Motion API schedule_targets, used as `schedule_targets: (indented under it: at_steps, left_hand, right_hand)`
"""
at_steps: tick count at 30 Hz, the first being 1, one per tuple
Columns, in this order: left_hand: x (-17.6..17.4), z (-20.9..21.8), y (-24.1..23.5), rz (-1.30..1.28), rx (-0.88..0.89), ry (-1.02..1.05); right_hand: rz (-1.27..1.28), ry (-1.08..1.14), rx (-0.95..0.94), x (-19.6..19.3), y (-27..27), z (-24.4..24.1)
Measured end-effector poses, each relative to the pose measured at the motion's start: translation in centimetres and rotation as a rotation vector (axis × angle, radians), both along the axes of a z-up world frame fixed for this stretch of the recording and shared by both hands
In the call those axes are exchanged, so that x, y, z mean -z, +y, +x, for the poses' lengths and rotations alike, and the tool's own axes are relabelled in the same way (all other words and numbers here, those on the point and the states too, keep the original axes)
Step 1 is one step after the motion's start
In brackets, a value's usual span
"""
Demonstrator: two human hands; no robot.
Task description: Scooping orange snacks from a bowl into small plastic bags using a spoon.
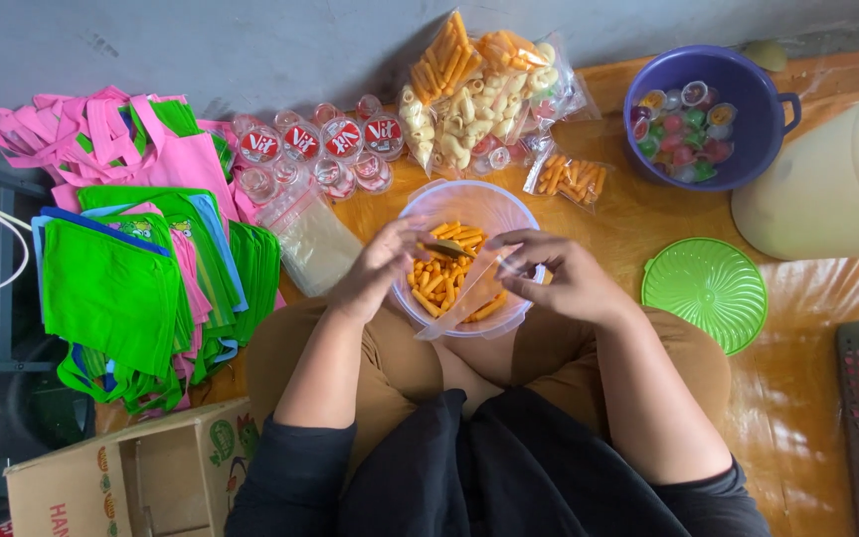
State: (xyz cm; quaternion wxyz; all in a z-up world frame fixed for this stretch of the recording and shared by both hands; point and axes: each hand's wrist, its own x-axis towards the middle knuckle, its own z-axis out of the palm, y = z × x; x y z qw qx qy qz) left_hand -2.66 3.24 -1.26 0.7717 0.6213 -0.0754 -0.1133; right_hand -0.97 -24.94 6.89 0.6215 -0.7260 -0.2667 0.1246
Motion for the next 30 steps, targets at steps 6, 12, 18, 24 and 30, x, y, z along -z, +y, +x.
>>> schedule_targets:
  at_steps: [6, 12, 18, 24, 30]
  left_hand:
    - [-0.7, -2.2, -4.1, -0.030, 0.345, 0.176]
    - [0.4, 1.2, -0.1, -0.170, -0.044, 0.085]
    - [1.3, 1.6, 2.0, -0.463, -0.018, 0.108]
    - [1.0, 0.9, 2.5, -0.320, -0.181, 0.059]
    - [-0.5, 1.2, 0.5, -0.233, -0.395, 0.143]
  right_hand:
    - [0.056, -0.075, -0.177, -3.4, 3.4, -1.5]
    - [-0.807, -0.284, 0.144, 4.9, 0.2, 1.6]
    - [-1.187, -0.404, 0.094, 14.0, 0.4, 2.5]
    - [-0.276, -0.241, 0.336, 7.1, 0.7, 2.4]
    - [-0.369, -0.419, 0.146, 8.2, 3.3, 2.1]
